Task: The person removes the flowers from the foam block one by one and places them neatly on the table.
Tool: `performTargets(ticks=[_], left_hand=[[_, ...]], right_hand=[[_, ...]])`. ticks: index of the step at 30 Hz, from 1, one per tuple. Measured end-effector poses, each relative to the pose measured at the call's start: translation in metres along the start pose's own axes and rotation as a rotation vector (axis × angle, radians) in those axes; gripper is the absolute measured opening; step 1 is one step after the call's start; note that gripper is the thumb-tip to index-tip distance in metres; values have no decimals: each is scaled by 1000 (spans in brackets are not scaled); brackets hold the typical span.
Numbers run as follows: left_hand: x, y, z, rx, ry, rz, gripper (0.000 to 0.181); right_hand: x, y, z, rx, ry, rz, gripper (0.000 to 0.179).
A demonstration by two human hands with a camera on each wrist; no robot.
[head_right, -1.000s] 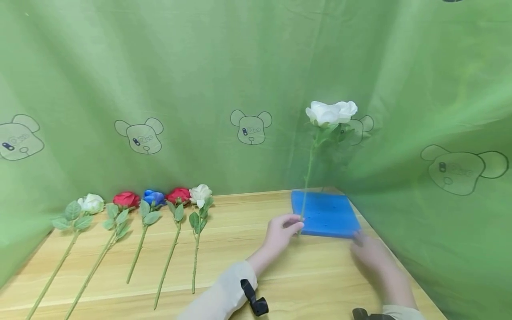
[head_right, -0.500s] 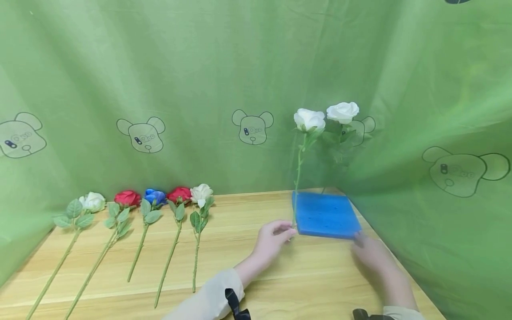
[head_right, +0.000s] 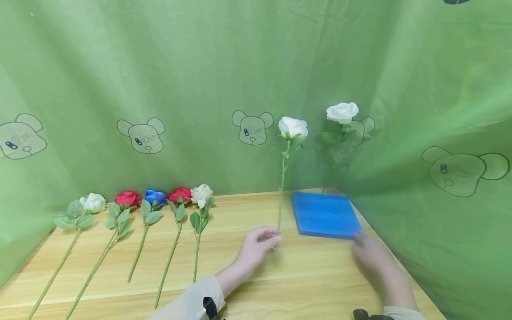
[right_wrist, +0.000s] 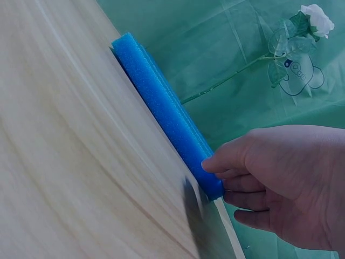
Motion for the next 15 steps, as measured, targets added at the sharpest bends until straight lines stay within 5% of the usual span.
performTargets(ticks=[15], left_hand=[[33, 26, 15, 45, 102, 18, 27]], right_hand=[[-2, -1, -2, -4, 3, 4, 51]])
Point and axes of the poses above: each hand's wrist, its own x-axis away from the middle knuckle, its own y-axis out of the back of the hand, z = x × y, the point moved 8 cm from there along -x, towards the middle knuckle, and after that the axes turned 5 degrees about -x, right-handed, at the moved point
